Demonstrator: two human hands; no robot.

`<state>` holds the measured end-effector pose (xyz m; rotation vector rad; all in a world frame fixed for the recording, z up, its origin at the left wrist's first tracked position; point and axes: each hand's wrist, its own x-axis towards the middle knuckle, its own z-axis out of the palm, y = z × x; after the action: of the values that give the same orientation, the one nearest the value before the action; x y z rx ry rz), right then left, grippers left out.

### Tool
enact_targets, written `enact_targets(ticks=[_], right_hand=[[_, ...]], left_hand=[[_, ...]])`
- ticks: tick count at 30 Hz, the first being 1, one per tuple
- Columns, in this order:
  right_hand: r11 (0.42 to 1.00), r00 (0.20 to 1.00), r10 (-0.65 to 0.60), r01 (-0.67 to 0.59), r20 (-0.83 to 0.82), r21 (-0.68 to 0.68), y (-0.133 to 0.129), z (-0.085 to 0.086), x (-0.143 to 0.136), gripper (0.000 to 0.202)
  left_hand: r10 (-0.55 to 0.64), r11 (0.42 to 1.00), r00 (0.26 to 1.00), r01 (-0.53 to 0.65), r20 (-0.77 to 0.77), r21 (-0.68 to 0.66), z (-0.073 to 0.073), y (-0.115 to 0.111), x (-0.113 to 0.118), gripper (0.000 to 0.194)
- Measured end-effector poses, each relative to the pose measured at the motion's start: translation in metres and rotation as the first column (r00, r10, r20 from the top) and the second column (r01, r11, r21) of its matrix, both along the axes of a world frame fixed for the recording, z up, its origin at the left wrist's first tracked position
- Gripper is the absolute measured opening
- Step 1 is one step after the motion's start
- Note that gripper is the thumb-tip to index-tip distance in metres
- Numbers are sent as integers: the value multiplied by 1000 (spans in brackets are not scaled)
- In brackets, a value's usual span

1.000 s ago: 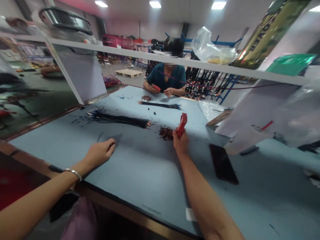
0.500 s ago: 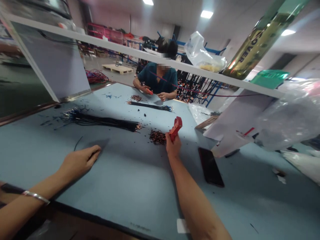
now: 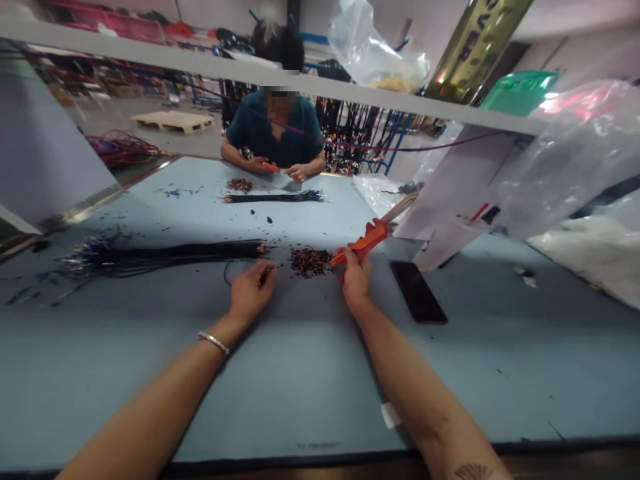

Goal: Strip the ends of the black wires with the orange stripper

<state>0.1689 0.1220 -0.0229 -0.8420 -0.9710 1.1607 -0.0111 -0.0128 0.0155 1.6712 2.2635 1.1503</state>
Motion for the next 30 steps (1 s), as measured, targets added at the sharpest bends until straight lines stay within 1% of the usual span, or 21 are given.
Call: enact_targets(ticks=[3,5,9,12,15,17,22,24,26,30], right_hand=[[999,996,-53,53,-78,-4,0,3,-1,26],[997,991,-74,73,-107,-9,1,5,-1,25],[985,975,-174,172,-138,-22,7,6,3,22],[964,956,-264,260,-127,-47,15,2,7,19],[945,939,-326,321,-106,-63,21,-3,7,17],[943,939,-332,327,-94,-59,21,-4,6,18],[981,978,-196,195,-71,-18,16,1,1,17],[976,973,-216,216,-81,-11,15,3,1,17],[964,960,-265,265,-96,-17,15,4,3,16],[939,934,-343,337,-106,-71,15,5,8,14]], left_hand=[[-99,993,988,90,117,79,-1,0,-4,28],[-139,987,976,123,165,103,0,0,-6,29],[-173,982,966,152,195,115,0,2,-7,27],[-188,980,960,169,207,106,-1,3,-8,26],[-187,981,958,170,218,98,-2,4,-9,25],[-189,981,959,173,210,92,-2,5,-10,25],[-179,983,964,167,197,74,-1,7,-11,25],[-179,983,965,169,193,71,-1,7,-11,25],[-182,983,964,172,194,66,-1,8,-10,25],[-175,984,960,168,219,52,-1,9,-10,24]])
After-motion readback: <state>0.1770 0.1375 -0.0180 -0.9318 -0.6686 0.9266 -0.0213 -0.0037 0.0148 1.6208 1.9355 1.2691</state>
